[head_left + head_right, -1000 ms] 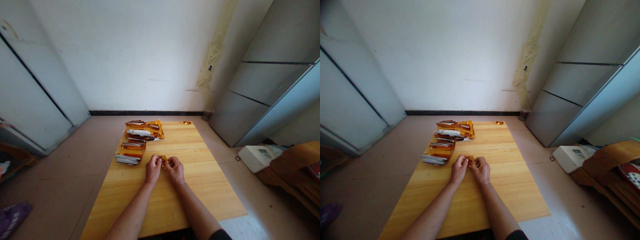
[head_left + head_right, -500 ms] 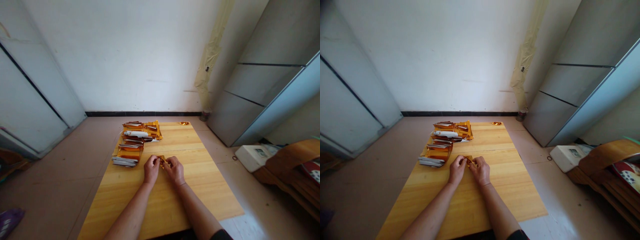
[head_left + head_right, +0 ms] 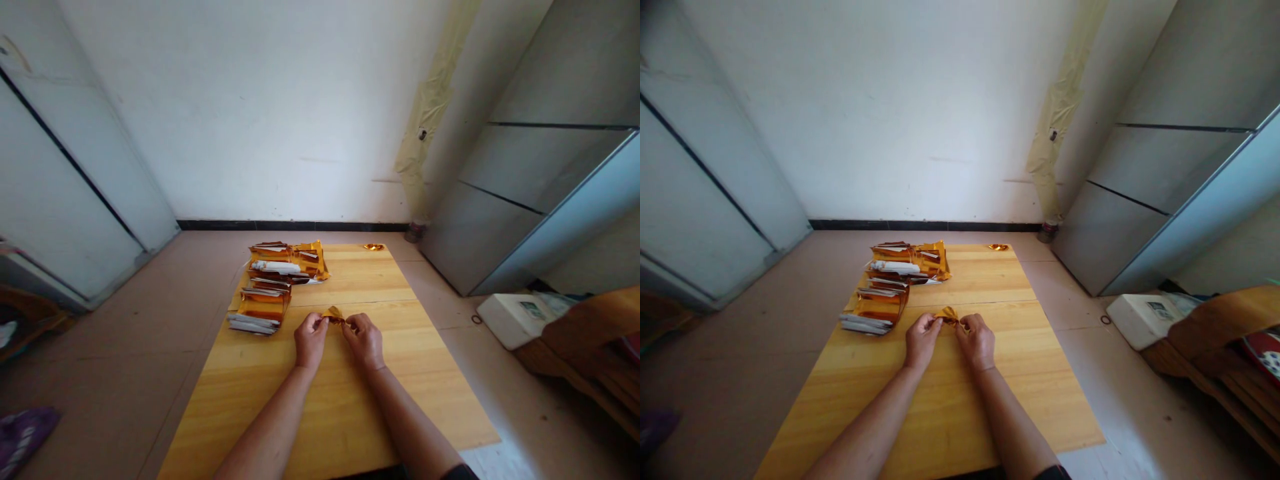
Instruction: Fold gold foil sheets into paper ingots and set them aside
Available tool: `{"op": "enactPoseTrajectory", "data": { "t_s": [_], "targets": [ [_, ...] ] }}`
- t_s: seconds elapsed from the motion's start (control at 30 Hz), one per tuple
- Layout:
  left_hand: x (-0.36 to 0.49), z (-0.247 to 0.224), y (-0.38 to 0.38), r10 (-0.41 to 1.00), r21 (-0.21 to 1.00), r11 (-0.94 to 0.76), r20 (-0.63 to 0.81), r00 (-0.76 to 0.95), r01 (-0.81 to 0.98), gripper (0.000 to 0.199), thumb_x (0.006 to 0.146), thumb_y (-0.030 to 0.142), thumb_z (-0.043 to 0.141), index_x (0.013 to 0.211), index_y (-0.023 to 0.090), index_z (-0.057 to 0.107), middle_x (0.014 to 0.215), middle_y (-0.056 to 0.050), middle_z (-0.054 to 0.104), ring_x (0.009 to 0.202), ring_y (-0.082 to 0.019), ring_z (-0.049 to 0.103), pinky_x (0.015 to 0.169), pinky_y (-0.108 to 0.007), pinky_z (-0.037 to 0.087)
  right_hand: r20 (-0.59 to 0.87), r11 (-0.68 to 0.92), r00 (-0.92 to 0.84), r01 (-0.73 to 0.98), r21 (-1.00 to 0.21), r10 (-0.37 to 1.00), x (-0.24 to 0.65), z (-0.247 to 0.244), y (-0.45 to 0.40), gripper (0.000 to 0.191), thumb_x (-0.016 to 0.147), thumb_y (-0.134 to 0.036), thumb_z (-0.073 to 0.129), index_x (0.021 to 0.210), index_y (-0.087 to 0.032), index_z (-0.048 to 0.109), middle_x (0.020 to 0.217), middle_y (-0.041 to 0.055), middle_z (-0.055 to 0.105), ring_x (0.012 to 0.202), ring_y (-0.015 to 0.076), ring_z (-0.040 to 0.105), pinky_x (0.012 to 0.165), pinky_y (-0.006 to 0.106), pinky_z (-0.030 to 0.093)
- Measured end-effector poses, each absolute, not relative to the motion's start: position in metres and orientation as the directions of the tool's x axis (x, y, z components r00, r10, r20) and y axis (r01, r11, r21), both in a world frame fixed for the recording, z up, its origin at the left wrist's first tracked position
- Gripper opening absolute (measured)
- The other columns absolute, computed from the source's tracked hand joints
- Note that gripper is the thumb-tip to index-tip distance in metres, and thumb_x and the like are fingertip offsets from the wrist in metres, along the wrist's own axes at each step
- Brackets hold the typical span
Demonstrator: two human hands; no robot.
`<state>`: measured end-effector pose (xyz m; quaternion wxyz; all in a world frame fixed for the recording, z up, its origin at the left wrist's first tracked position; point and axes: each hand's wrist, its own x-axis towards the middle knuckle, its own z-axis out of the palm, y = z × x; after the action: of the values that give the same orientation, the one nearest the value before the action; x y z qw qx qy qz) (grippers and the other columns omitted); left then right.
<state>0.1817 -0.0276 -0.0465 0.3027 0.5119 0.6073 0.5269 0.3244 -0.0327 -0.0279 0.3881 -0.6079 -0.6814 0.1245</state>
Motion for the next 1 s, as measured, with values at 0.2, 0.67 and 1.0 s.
{"op": "enactPoseTrajectory", "data": {
  "t_s": [0.2, 0.67, 1.0],
  "targets": [
    [0.184, -0.045, -0.025, 0.954, 0.961, -0.033, 0.112, -0.279, 0.274, 0.023, 0.074, 0.039, 0.055, 0.069, 0.017, 0.06, 0.062, 0.0, 0.063, 0.059, -0.013, 0.056, 0.054, -0.02, 0.04, 0.372, 0.194, 0.069, 0.757, -0.624, 0.926, 0.32, -0.031, -0.028, 0.019, 0.08, -0.027, 0.046, 0.071, -0.02, 0.061, 0.072, 0.0005, 0.061, 0.064, 0.0111, 0.055, 0.059, 0.019, 0.037],
    [0.164, -0.039, -0.058, 0.97, 0.888, -0.231, 0.244, 0.018, 0.397, 0.014, 0.07, 0.018, 0.052, 0.08, 0.017, 0.062, 0.077, -0.002, 0.061, 0.07, -0.014, 0.058, 0.065, -0.024, 0.048, 0.191, -0.377, 0.48, 0.834, -0.403, 0.856, 0.409, 0.004, 0.102, 0.022, 0.086, -0.032, 0.047, 0.091, -0.02, 0.066, 0.078, 0.0063, 0.067, 0.067, 0.0163, 0.059, 0.054, 0.023, 0.03],
    [0.166, -0.033, -0.062, 0.975, 0.891, -0.22, 0.219, 0.049, 0.396, 0.009, 0.07, 0.014, 0.049, 0.073, 0.017, 0.057, 0.076, -0.004, 0.059, 0.068, -0.014, 0.055, 0.062, -0.023, 0.045, 0.082, -0.507, 0.554, 0.804, -0.311, 0.828, 0.426, 0.014, 0.185, 0.027, 0.088, -0.033, 0.042, 0.1, -0.021, 0.064, 0.092, 0.0121, 0.067, 0.084, 0.0233, 0.063, 0.066, 0.029, 0.044]
  ]
}}
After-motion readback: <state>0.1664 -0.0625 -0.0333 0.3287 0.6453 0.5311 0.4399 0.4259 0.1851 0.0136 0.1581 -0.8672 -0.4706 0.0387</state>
